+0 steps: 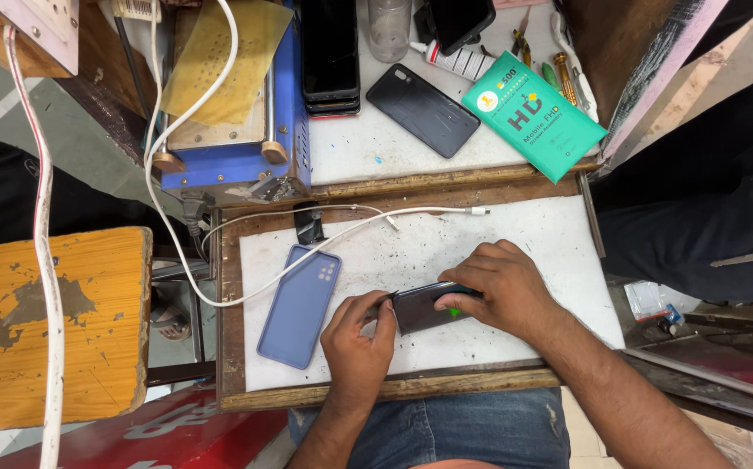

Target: The person handles a disassembled smartphone, aligns the screen assembly with the chassis, and connects a charging cable. They then use a small black card to press along the screen edges, likely to secure the display or remove bubbles. The phone remains on the workbench throughout.

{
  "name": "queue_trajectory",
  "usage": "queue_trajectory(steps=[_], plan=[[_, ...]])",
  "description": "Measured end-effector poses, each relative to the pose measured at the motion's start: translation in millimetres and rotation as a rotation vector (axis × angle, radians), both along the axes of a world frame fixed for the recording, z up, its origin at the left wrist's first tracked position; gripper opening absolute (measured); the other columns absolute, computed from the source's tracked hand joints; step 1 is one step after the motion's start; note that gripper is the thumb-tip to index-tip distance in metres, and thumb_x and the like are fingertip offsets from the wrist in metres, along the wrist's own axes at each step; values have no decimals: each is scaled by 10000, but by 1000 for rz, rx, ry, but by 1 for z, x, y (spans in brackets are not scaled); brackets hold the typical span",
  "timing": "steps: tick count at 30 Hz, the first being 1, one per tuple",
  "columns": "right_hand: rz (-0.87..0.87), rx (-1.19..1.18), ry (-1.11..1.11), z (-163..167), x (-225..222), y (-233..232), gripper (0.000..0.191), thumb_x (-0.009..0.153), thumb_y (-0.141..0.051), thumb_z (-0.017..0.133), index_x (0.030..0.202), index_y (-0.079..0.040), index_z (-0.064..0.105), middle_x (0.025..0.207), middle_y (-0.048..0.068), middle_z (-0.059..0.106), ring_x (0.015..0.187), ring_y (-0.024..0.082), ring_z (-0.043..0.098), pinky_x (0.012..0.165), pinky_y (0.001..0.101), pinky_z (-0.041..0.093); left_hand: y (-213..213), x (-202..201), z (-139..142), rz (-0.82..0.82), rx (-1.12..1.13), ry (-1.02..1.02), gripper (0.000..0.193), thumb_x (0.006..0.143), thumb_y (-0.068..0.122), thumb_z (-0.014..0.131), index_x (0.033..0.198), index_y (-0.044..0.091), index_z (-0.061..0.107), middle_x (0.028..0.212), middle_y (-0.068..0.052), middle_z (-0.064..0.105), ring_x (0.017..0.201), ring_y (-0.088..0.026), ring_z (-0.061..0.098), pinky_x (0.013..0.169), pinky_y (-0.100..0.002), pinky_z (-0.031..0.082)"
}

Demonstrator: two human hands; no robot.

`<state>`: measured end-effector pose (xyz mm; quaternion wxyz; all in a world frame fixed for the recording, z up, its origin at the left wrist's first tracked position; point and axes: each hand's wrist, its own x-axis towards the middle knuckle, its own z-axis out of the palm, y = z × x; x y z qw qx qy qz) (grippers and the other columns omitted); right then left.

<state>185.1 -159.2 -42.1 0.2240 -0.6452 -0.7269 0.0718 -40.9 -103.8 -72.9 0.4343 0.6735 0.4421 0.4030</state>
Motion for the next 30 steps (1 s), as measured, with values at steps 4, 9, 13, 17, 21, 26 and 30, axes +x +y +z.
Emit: queue_trajectory(steps=[4, 9, 13, 17, 21, 26, 30], plan=[[-3, -10, 21, 0, 0, 0, 399, 685, -452, 859, 942, -151, 806, 811, -41, 758, 789, 155, 635, 736, 343, 473, -3, 0, -2, 14, 34, -2, 124, 876, 4, 736, 1000, 8, 740, 909, -107, 760, 834, -197, 787, 752, -292, 632], [-12, -20, 17, 0, 0, 0, 390, 687, -451, 860, 938, -157, 809, 797, -43, 755, 783, 154, 632, 739, 346, 474, -5, -1, -5, 30, 115, 10, 123, 868, 6, 745, 990, 13, 737, 910, -110, 760, 853, -197, 781, 750, -295, 625], [-10, -24, 10, -2, -1, -1, 402, 680, -459, 856, 937, -154, 807, 795, -44, 755, 787, 149, 632, 742, 344, 476, -4, -2, -6, 7, 106, 51, 121, 883, 9, 736, 1004, 16, 733, 915, -111, 756, 851, -198, 779, 735, -290, 634], [-18, -35, 12, -2, 0, 0, 406, 682, -463, 856, 941, -154, 808, 791, -41, 751, 788, 146, 633, 751, 345, 479, -3, -2, -6, -8, 129, 47, 118, 882, 9, 737, 1000, 17, 732, 920, -110, 758, 860, -204, 784, 735, -294, 634], [-18, -38, 10, -3, 0, 0, 407, 680, -465, 855, 937, -154, 807, 796, -41, 753, 801, 151, 636, 753, 347, 482, -4, -1, -7, 3, 155, 49, 126, 878, 6, 741, 1002, 19, 730, 921, -110, 756, 861, -204, 783, 733, -293, 636], [-9, -21, -2, -4, 0, 0, 407, 684, -468, 854, 934, -151, 805, 797, -39, 751, 806, 155, 634, 756, 352, 485, -7, 1, -10, 12, 232, 50, 140, 872, 4, 760, 1006, 25, 725, 936, -108, 749, 844, -204, 779, 709, -297, 649], [-6, -7, -23, -6, 0, 0, 415, 681, -475, 854, 932, -148, 804, 792, -36, 748, 805, 159, 632, 765, 353, 487, -7, 1, -12, -22, 363, 131, 208, 833, 32, 800, 1021, 33, 711, 952, -102, 732, 833, -222, 770, 669, -304, 651]])
